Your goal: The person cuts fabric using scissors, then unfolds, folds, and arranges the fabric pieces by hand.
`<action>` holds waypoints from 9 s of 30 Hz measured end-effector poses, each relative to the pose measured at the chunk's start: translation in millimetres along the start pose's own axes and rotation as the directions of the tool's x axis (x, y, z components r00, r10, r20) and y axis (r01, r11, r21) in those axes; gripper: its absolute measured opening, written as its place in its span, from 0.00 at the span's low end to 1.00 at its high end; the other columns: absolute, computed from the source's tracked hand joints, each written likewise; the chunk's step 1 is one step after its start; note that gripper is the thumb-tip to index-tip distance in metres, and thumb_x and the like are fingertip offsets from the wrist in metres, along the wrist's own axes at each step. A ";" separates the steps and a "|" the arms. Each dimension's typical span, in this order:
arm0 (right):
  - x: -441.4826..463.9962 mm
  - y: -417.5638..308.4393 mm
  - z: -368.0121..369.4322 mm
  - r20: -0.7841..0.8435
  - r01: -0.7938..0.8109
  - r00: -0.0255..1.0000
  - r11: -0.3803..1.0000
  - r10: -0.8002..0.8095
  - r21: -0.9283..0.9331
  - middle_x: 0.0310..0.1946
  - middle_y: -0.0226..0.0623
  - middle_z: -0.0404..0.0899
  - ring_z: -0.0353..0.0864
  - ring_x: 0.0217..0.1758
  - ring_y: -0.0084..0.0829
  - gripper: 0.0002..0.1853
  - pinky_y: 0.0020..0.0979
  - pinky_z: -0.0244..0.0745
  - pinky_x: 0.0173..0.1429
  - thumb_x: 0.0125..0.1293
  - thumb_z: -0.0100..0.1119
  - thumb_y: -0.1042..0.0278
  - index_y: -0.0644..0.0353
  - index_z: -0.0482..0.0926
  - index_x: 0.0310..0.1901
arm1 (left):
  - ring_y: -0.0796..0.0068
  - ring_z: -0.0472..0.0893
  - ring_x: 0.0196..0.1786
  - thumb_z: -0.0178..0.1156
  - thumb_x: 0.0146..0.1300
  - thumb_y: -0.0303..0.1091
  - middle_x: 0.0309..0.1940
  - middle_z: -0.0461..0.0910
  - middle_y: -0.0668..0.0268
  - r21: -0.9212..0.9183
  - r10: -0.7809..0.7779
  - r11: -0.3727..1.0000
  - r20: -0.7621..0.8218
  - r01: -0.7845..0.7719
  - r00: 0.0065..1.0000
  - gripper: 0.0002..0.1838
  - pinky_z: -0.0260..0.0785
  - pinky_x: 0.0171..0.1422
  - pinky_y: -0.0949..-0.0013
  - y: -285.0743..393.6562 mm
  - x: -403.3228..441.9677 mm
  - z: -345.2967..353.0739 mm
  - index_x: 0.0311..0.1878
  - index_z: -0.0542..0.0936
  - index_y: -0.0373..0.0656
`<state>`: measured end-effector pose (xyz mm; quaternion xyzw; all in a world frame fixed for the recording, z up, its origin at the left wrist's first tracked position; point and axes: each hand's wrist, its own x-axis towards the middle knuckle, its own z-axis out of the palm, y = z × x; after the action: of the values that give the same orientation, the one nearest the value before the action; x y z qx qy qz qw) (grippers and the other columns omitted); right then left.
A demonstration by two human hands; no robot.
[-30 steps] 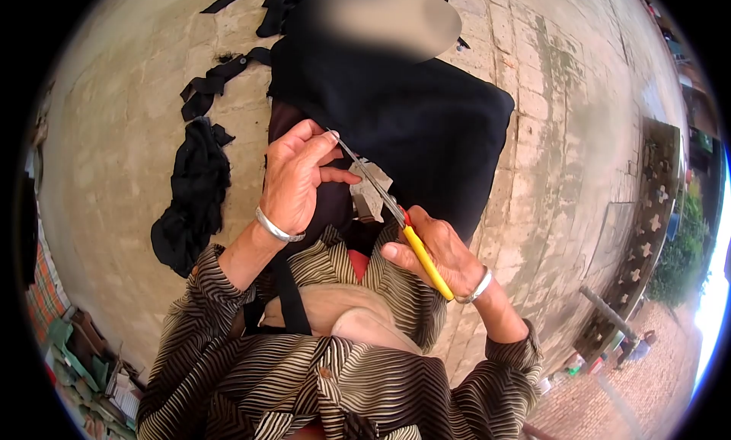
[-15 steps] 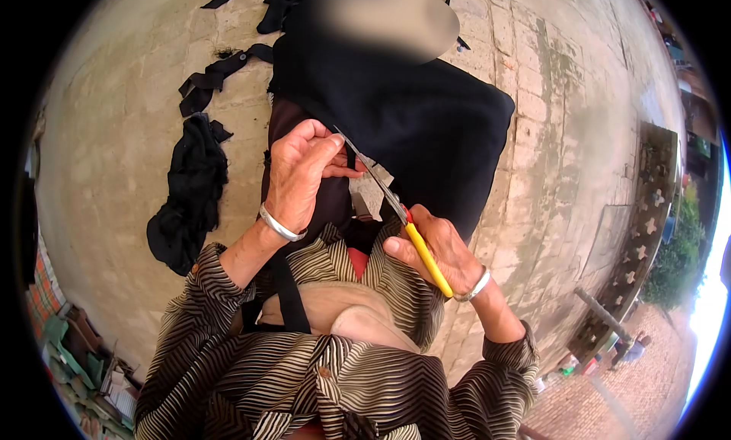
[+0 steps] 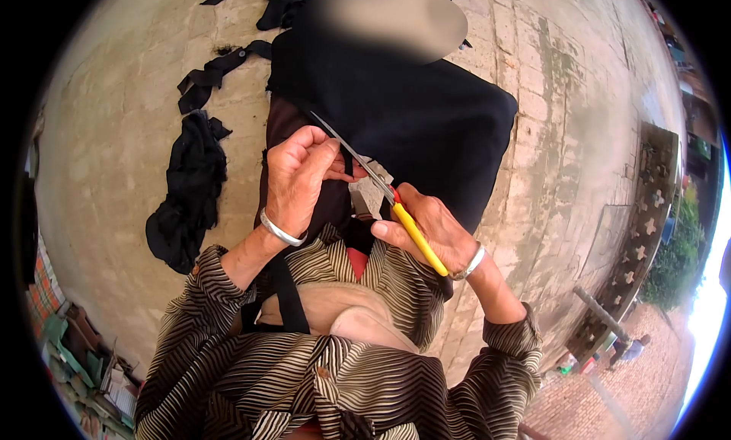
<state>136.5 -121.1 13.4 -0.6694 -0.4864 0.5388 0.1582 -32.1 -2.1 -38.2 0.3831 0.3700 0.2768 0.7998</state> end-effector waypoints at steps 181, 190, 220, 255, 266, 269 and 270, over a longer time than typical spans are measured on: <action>16.3 -78.2 -51.8 -0.395 0.102 0.914 0.995 -0.093 0.003 0.14 0.29 0.64 0.65 0.18 0.22 0.20 0.29 0.60 0.24 0.58 0.64 0.54 0.64 0.70 0.28 | 0.85 0.63 0.13 0.55 0.63 0.31 0.21 0.75 0.63 0.107 0.156 0.985 -0.206 -0.136 0.966 0.06 0.54 0.16 0.82 87.2 -54.0 -158.1 0.32 0.74 0.39; -79.7 127.2 -37.9 -0.636 0.315 0.515 0.563 0.575 0.764 0.20 0.20 0.64 0.60 0.17 0.15 0.06 0.20 0.54 0.21 0.65 0.56 0.72 0.53 0.68 0.35 | 0.64 0.81 0.52 0.61 0.64 0.33 0.49 0.80 0.53 0.961 0.291 0.182 -0.256 0.210 0.922 0.21 0.76 0.52 0.64 36.7 -38.4 -244.7 0.58 0.76 0.32; -100.4 448.4 254.6 -0.363 -0.469 0.563 0.649 0.742 0.599 0.27 0.38 0.80 0.80 0.30 0.27 0.13 0.31 0.75 0.36 0.63 0.60 0.63 0.67 0.78 0.39 | 0.81 0.80 0.34 0.62 0.64 0.30 0.33 0.81 0.70 0.456 0.194 0.870 0.034 -0.188 0.980 0.05 0.74 0.39 0.73 80.5 58.2 -45.0 0.36 0.76 0.41; -94.2 58.8 -118.2 -0.956 0.215 0.162 0.954 -0.244 -0.208 0.25 0.34 0.81 0.79 0.31 0.23 0.08 0.27 0.72 0.38 0.55 0.55 0.81 0.65 0.81 0.37 | 0.73 0.84 0.43 0.56 0.67 0.27 0.45 0.83 0.60 0.262 0.531 0.715 0.399 -0.648 0.747 0.13 0.79 0.51 0.69 204.9 79.5 47.1 0.51 0.80 0.31; -137.8 -7.6 -247.2 -0.835 0.216 0.262 0.873 -0.483 -0.437 0.27 0.27 0.78 0.75 0.32 0.21 0.11 0.23 0.70 0.45 0.68 0.57 0.66 0.64 0.83 0.44 | 0.73 0.85 0.40 0.57 0.69 0.31 0.38 0.85 0.59 0.697 0.554 0.211 0.492 -0.685 0.672 0.11 0.77 0.46 0.72 245.6 76.7 61.0 0.45 0.82 0.32; -128.7 -9.4 -245.1 -0.911 0.355 0.190 0.891 -0.367 -0.284 0.30 0.28 0.80 0.75 0.34 0.20 0.13 0.23 0.71 0.46 0.65 0.60 0.65 0.66 0.83 0.44 | 0.70 0.86 0.38 0.58 0.68 0.32 0.38 0.85 0.55 0.578 0.632 0.404 0.384 -0.709 0.673 0.11 0.78 0.44 0.71 250.8 79.1 63.2 0.46 0.81 0.33; -121.1 -10.1 -243.3 -0.907 0.174 0.159 0.915 -0.391 -0.364 0.32 0.29 0.81 0.76 0.37 0.20 0.13 0.23 0.71 0.47 0.64 0.61 0.66 0.67 0.83 0.44 | 0.70 0.86 0.38 0.58 0.68 0.32 0.38 0.85 0.55 0.575 0.628 0.399 0.397 -0.714 0.670 0.11 0.78 0.44 0.71 248.1 80.1 65.2 0.46 0.81 0.33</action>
<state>351.0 -139.8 179.4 -0.7637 -0.4415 -0.0803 0.4640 26.7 166.7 162.5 0.7826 0.2112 0.3924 0.4347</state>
